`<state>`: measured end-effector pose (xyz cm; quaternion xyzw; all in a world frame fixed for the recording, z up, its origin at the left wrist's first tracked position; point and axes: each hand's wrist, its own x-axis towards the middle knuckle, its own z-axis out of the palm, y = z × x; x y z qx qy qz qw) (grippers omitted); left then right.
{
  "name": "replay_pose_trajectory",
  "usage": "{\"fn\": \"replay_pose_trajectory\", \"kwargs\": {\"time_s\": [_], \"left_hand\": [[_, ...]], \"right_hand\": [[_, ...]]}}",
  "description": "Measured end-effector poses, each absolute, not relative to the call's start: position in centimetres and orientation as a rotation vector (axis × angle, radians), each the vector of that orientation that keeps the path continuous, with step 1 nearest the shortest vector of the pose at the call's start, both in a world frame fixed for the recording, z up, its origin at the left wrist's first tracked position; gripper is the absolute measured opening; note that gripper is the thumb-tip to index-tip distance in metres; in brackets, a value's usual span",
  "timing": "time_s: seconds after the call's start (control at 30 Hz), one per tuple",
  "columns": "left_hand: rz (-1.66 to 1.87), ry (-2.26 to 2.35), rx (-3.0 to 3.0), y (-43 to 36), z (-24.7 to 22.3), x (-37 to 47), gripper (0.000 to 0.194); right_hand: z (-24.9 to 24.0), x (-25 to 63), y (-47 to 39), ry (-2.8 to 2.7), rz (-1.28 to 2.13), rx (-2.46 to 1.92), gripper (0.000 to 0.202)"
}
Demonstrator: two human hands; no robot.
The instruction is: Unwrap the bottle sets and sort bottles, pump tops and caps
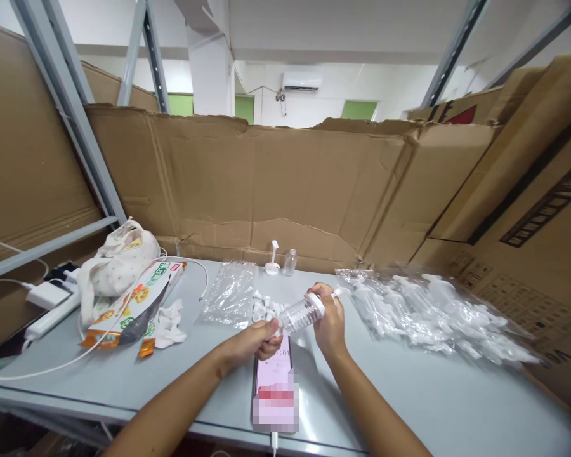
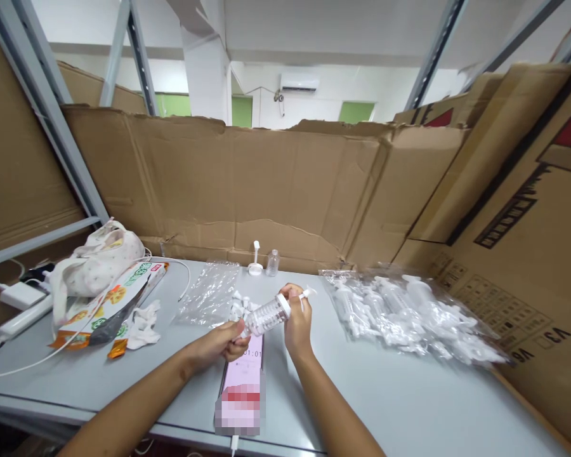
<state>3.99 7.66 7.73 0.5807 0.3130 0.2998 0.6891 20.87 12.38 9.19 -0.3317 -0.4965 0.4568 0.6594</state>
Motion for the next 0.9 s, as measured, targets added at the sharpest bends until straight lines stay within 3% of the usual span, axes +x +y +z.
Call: {"fn": "replay_pose_trajectory", "kwargs": {"time_s": [0.1, 0.17, 0.27, 0.4, 0.6, 0.7, 0.9], "left_hand": [[0.621, 0.688, 1.187, 7.9, 7.9, 4.2, 0.054], [0.821, 0.856, 1.279, 7.9, 8.3, 4.3, 0.053], [1.120, 1.156, 1.574, 7.6, 8.9, 4.2, 0.039], [1.159, 1.396, 1.940, 7.4, 9.1, 3.6, 0.026], [1.044, 1.120, 1.514, 8.3, 7.8, 3.5, 0.052], [0.995, 1.087, 1.396, 8.4, 7.7, 3.6, 0.054], [1.280, 1.347, 1.825, 7.3, 9.1, 3.5, 0.029]], "right_hand": [[9.2, 20.8, 12.3, -1.124, 0.954, -0.751, 0.031], [9.1, 20.8, 12.3, -1.122, 0.864, -0.795, 0.035], [8.8, 20.7, 12.5, -1.093, 0.794, -0.843, 0.038], [8.3, 20.5, 12.7, -1.076, 0.816, -0.875, 0.038], [8.1, 20.5, 12.5, -1.127, 0.810, -0.849, 0.038], [8.3, 20.6, 12.3, -1.161, 0.791, -0.830, 0.039], [8.6, 20.7, 12.4, -1.132, 0.805, -0.845, 0.041]]}}
